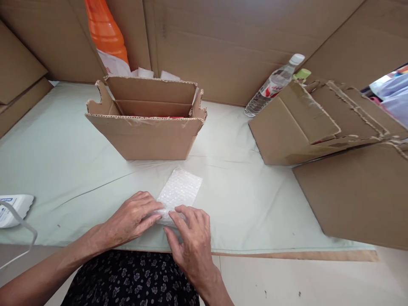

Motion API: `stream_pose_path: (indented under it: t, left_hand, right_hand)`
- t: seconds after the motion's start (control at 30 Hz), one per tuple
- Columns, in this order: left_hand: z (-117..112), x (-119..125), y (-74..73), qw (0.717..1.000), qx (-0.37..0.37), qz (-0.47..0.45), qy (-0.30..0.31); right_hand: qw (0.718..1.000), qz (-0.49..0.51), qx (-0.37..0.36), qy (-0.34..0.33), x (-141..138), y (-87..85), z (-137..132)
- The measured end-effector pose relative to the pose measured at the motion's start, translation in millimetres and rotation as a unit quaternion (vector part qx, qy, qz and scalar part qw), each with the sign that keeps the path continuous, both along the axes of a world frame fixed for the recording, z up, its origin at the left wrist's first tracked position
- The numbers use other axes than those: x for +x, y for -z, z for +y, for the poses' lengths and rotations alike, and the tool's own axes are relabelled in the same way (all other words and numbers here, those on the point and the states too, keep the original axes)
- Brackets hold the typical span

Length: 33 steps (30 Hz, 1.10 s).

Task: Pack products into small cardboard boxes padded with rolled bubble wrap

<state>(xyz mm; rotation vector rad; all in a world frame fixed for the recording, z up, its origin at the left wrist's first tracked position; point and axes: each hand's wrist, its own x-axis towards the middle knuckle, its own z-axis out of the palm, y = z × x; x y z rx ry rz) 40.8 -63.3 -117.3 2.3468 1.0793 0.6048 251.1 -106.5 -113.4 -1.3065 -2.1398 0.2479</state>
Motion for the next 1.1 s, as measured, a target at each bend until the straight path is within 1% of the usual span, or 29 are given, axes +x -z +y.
stream_pose_path:
  t: [0.1, 0.17, 0.3, 0.33, 0.4, 0.43, 0.47, 0.5, 0.53, 0.57, 0.6, 0.63, 0.67, 0.7, 0.73, 0.8, 0.83, 0.87, 0.9, 0.97, 1.03, 1.07, 1.1]
  left_hand:
    - [2, 2, -1.9, 0.998, 0.027, -0.014, -0.046]
    - [-1, 2, -4.1, 0.996, 0.027, -0.052, -0.065]
    - [-11, -4, -8.2, 0.994, -0.004, -0.096, -0.054]
    - [-14, -5, -9.2, 0.992, -0.014, -0.109, -0.066]
    - [-18, -8, -11.4, 0.979, -0.05, -0.154, -0.124]
    - [-20, -9, -12.7, 0.966, -0.084, -0.182, -0.164]
    - [-22, -10, -14.0, 0.947, -0.135, -0.211, -0.202]
    - [-24, -10, -15.4, 0.922, -0.202, -0.239, -0.229]
    - [-26, -9, -16.6, 0.892, -0.279, -0.264, -0.238]
    - [-28, -8, -17.7, 0.86, -0.354, -0.288, -0.228]
    - [-30, -6, -18.4, 0.828, -0.42, -0.31, -0.204]
    - [-32, -3, -18.7, 0.799, -0.47, -0.332, -0.176]
    - [-34, 1, -18.6, 0.773, -0.503, -0.355, -0.156]
    - [-36, 5, -18.0, 0.748, -0.523, -0.378, -0.152]
    - [-37, 8, -17.1, 0.724, -0.538, -0.401, -0.162]
    - [-39, 16, -15.1, 0.676, -0.555, -0.439, -0.205]
    - [-39, 19, -14.4, 0.656, -0.557, -0.455, -0.228]
    - [-39, 21, -14.0, 0.642, -0.556, -0.467, -0.247]
    - [-38, 22, -14.1, 0.634, -0.551, -0.476, -0.262]
    - [-35, 21, -15.5, 0.627, -0.537, -0.489, -0.282]
    - [-32, 17, -17.9, 0.628, -0.529, -0.493, -0.287]
    - [-30, 14, -19.2, 0.633, -0.528, -0.491, -0.281]
    - [-28, 11, -20.5, 0.639, -0.529, -0.489, -0.27]
  right_hand:
    - [1.0, -0.012, -0.006, -0.01, 1, 2.2, 2]
    - [0.999, 0.025, -0.028, -0.019, 1, 3.1, 3]
    - [0.989, 0.116, -0.086, -0.015, 2, 3.2, 1]
    - [0.986, 0.135, -0.101, -0.004, 2, 2.9, 0]
    - [0.975, 0.173, -0.135, 0.025, 3, 2.2, -2]
    - [0.97, 0.189, -0.15, 0.039, 4, 1.9, -2]
    - [0.964, 0.203, -0.162, 0.05, 5, 1.9, -3]
    - [0.96, 0.214, -0.171, 0.059, 5, 2.0, -3]
    - [0.957, 0.222, -0.176, 0.063, 5, 2.2, -4]
    - [0.955, 0.228, -0.18, 0.061, 4, 2.6, -4]
    - [0.953, 0.233, -0.184, 0.054, 3, 3.0, -4]
    - [0.952, 0.237, -0.19, 0.043, 1, 3.2, -5]
    - [0.951, 0.239, -0.195, 0.03, -1, 3.3, -5]
    - [0.95, 0.24, -0.2, 0.016, -4, 2.9, -5]
    - [0.949, 0.24, -0.204, 0.005, -7, 2.3, -5]
    - [0.951, 0.233, -0.204, -0.01, -10, 0.2, -6]
    - [0.953, 0.226, -0.199, -0.018, -10, -1.1, -6]
    - [0.957, 0.218, -0.188, -0.025, -9, -2.3, -6]
    - [0.963, 0.209, -0.17, -0.025, -5, -3.4, -5]
    - [0.974, 0.194, -0.118, 0.006, 6, -5.3, 0]
    - [0.977, 0.18, -0.087, 0.068, 20, -6.7, 10]
    - [0.976, 0.176, -0.093, 0.09, 26, -7.4, 17]
    - [0.972, 0.177, -0.117, 0.098, 30, -8.2, 24]
